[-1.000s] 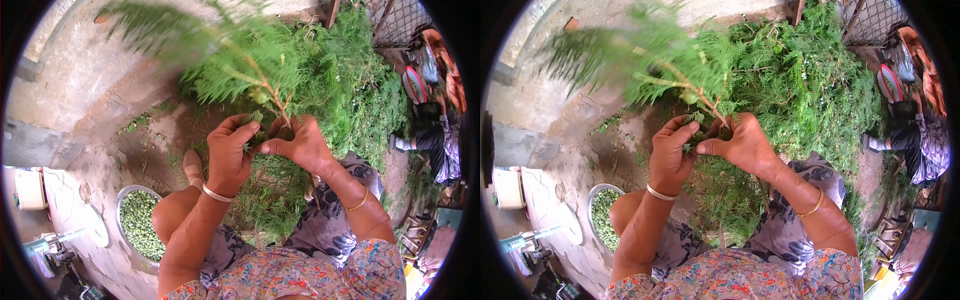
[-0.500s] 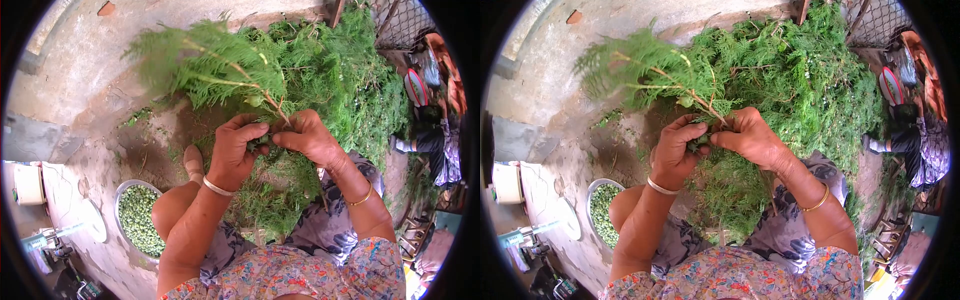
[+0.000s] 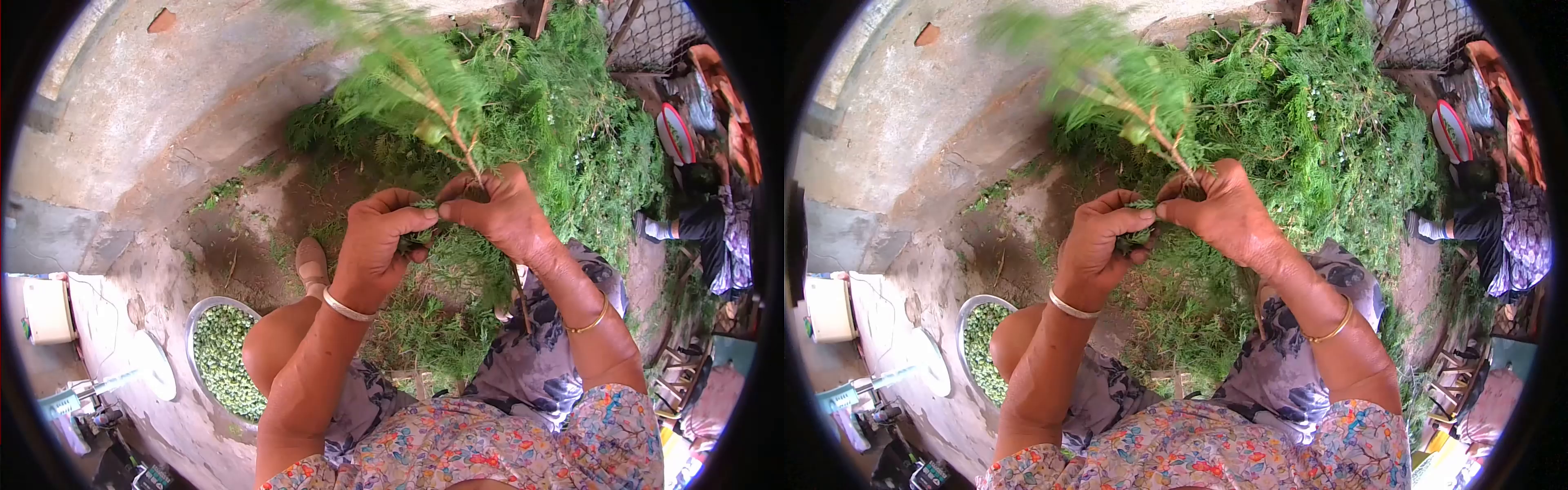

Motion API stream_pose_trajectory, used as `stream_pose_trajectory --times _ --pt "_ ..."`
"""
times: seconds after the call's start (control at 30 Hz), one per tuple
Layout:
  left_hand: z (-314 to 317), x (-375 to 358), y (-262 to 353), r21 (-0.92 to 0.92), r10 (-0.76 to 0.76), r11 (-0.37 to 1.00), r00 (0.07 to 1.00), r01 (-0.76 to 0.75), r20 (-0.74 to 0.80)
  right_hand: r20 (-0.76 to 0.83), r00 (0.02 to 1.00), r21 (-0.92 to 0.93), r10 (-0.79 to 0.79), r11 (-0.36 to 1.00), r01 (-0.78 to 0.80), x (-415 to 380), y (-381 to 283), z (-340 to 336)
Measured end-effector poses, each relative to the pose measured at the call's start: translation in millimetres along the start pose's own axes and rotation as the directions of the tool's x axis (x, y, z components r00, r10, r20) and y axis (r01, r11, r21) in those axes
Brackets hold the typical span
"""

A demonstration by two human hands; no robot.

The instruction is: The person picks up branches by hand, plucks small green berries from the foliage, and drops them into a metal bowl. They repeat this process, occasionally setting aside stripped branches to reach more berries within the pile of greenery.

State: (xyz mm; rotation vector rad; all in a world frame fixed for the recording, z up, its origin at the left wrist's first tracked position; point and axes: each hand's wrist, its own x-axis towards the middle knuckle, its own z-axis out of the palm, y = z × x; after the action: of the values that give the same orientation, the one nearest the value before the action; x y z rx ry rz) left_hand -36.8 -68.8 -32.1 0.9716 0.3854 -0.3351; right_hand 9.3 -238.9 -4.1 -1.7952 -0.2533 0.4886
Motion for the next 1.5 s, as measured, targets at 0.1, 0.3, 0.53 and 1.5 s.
stream_pose_trajectory --times 0.1,0.3,0.53,1.5 --pt "2.8 1.9 -2.3 0.029 -0.01 1.0 1.0 0.01 0.014 0.024 0.999 -0.028 -0.023 0.999 0.023 -0.6 0.4 -0.3" --pt "-0.6 4.8 -8.5 -0.123 -0.02 0.992 1.0 0.019 -0.001 0.004 0.998 0.231 -0.061 0.971 0.058 0.8 10.1 4.4" --pt "-7.7 9.6 -8.6 -0.256 -0.063 0.967 0.983 0.017 -0.172 -0.038 0.998 0.267 -0.042 0.962 0.051 1.8 7.3 4.1" --pt "-20.5 21.5 -39.3 -0.054 0.221 0.972 0.966 -0.229 -0.132 0.122 0.992 0.084 0.014 0.996 -0.025 -10.4 -6.3 15.3"
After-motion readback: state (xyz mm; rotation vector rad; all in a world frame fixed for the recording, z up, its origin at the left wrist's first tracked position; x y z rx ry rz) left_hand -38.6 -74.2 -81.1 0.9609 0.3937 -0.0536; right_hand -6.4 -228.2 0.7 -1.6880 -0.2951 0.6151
